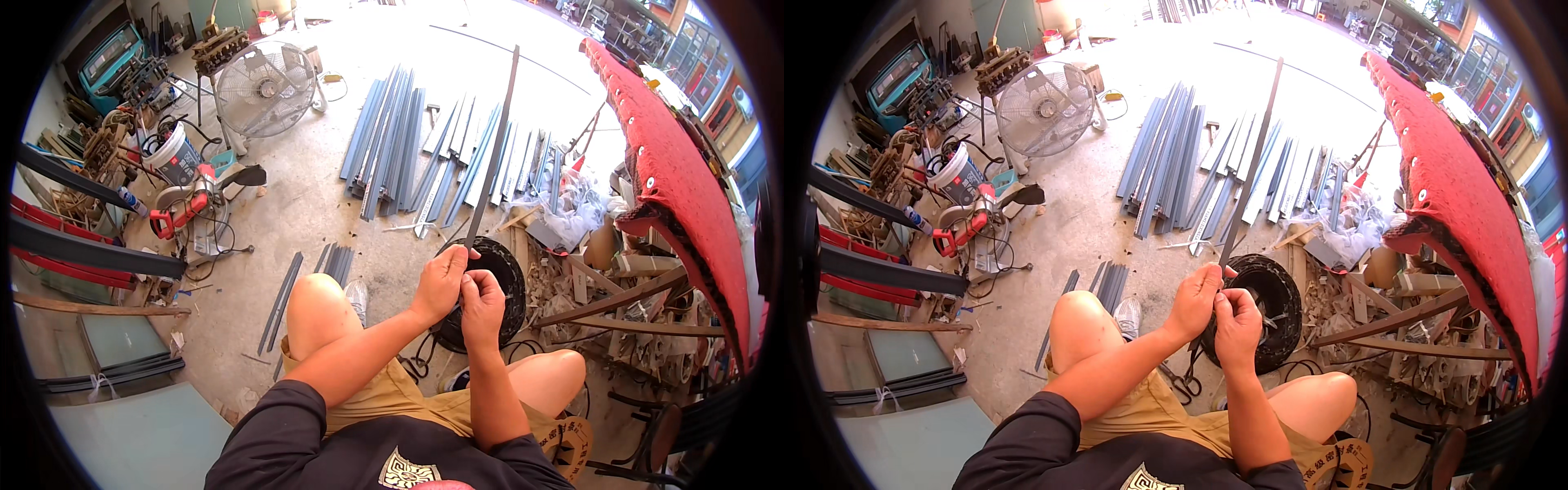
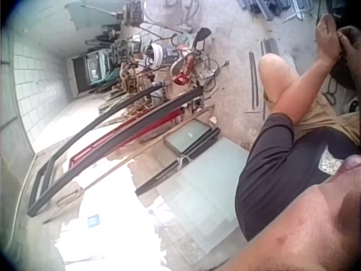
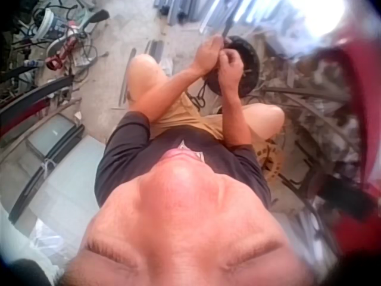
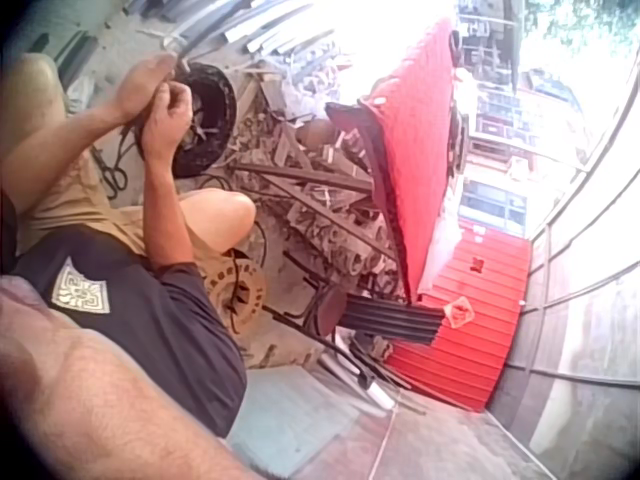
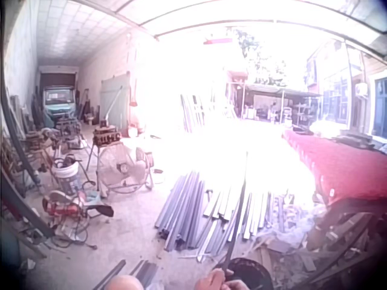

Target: The person uses shears to cut a length of black rubber seal from a large coil and then begins to fit the end of the seal onto a long metal frame strip by hand.

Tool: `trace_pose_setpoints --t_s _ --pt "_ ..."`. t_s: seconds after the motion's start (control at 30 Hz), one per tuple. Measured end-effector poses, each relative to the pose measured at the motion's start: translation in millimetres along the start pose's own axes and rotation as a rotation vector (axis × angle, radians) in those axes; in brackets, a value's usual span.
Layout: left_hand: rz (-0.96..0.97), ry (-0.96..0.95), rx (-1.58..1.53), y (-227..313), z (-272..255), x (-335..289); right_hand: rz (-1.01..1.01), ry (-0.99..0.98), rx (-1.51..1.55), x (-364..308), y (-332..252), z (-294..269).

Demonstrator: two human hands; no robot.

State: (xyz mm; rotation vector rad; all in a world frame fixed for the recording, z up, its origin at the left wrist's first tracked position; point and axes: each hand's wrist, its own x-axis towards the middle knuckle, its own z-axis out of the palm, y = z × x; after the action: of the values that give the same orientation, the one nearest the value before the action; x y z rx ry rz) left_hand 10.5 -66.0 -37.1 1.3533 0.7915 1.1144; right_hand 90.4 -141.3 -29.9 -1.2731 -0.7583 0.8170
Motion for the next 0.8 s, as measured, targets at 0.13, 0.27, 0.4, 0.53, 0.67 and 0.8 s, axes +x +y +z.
trace_pose_setpoints --t_s 0.13,0.27,0.4,0.53,0.67,0.8 --pt "0.005 0.007 0.030 1.9 0.4 0.0 -0.004 0.003 0.000 0.9 3.6 -1.2" --pt "0.015 0.012 0.030 5.4 1.0 -0.5 -0.003 0.009 0.004 0.1 3.4 -1.0" --pt "-0.003 0.001 0.030 7.5 0.8 -0.9 0.006 0.013 0.003 0.1 2.6 -1.5" --pt "-0.010 0.003 0.027 6.3 2.0 -0.8 0.019 0.017 0.020 0.1 2.2 -1.7" --pt "0.017 0.015 0.041 6.2 2.7 -1.1 0.010 0.018 0.011 0.3 3.4 -2.3" --pt "0.003 0.003 0.052 6.2 1.9 -1.4 0.022 0.012 0.052 0.6 4.9 -3.1"
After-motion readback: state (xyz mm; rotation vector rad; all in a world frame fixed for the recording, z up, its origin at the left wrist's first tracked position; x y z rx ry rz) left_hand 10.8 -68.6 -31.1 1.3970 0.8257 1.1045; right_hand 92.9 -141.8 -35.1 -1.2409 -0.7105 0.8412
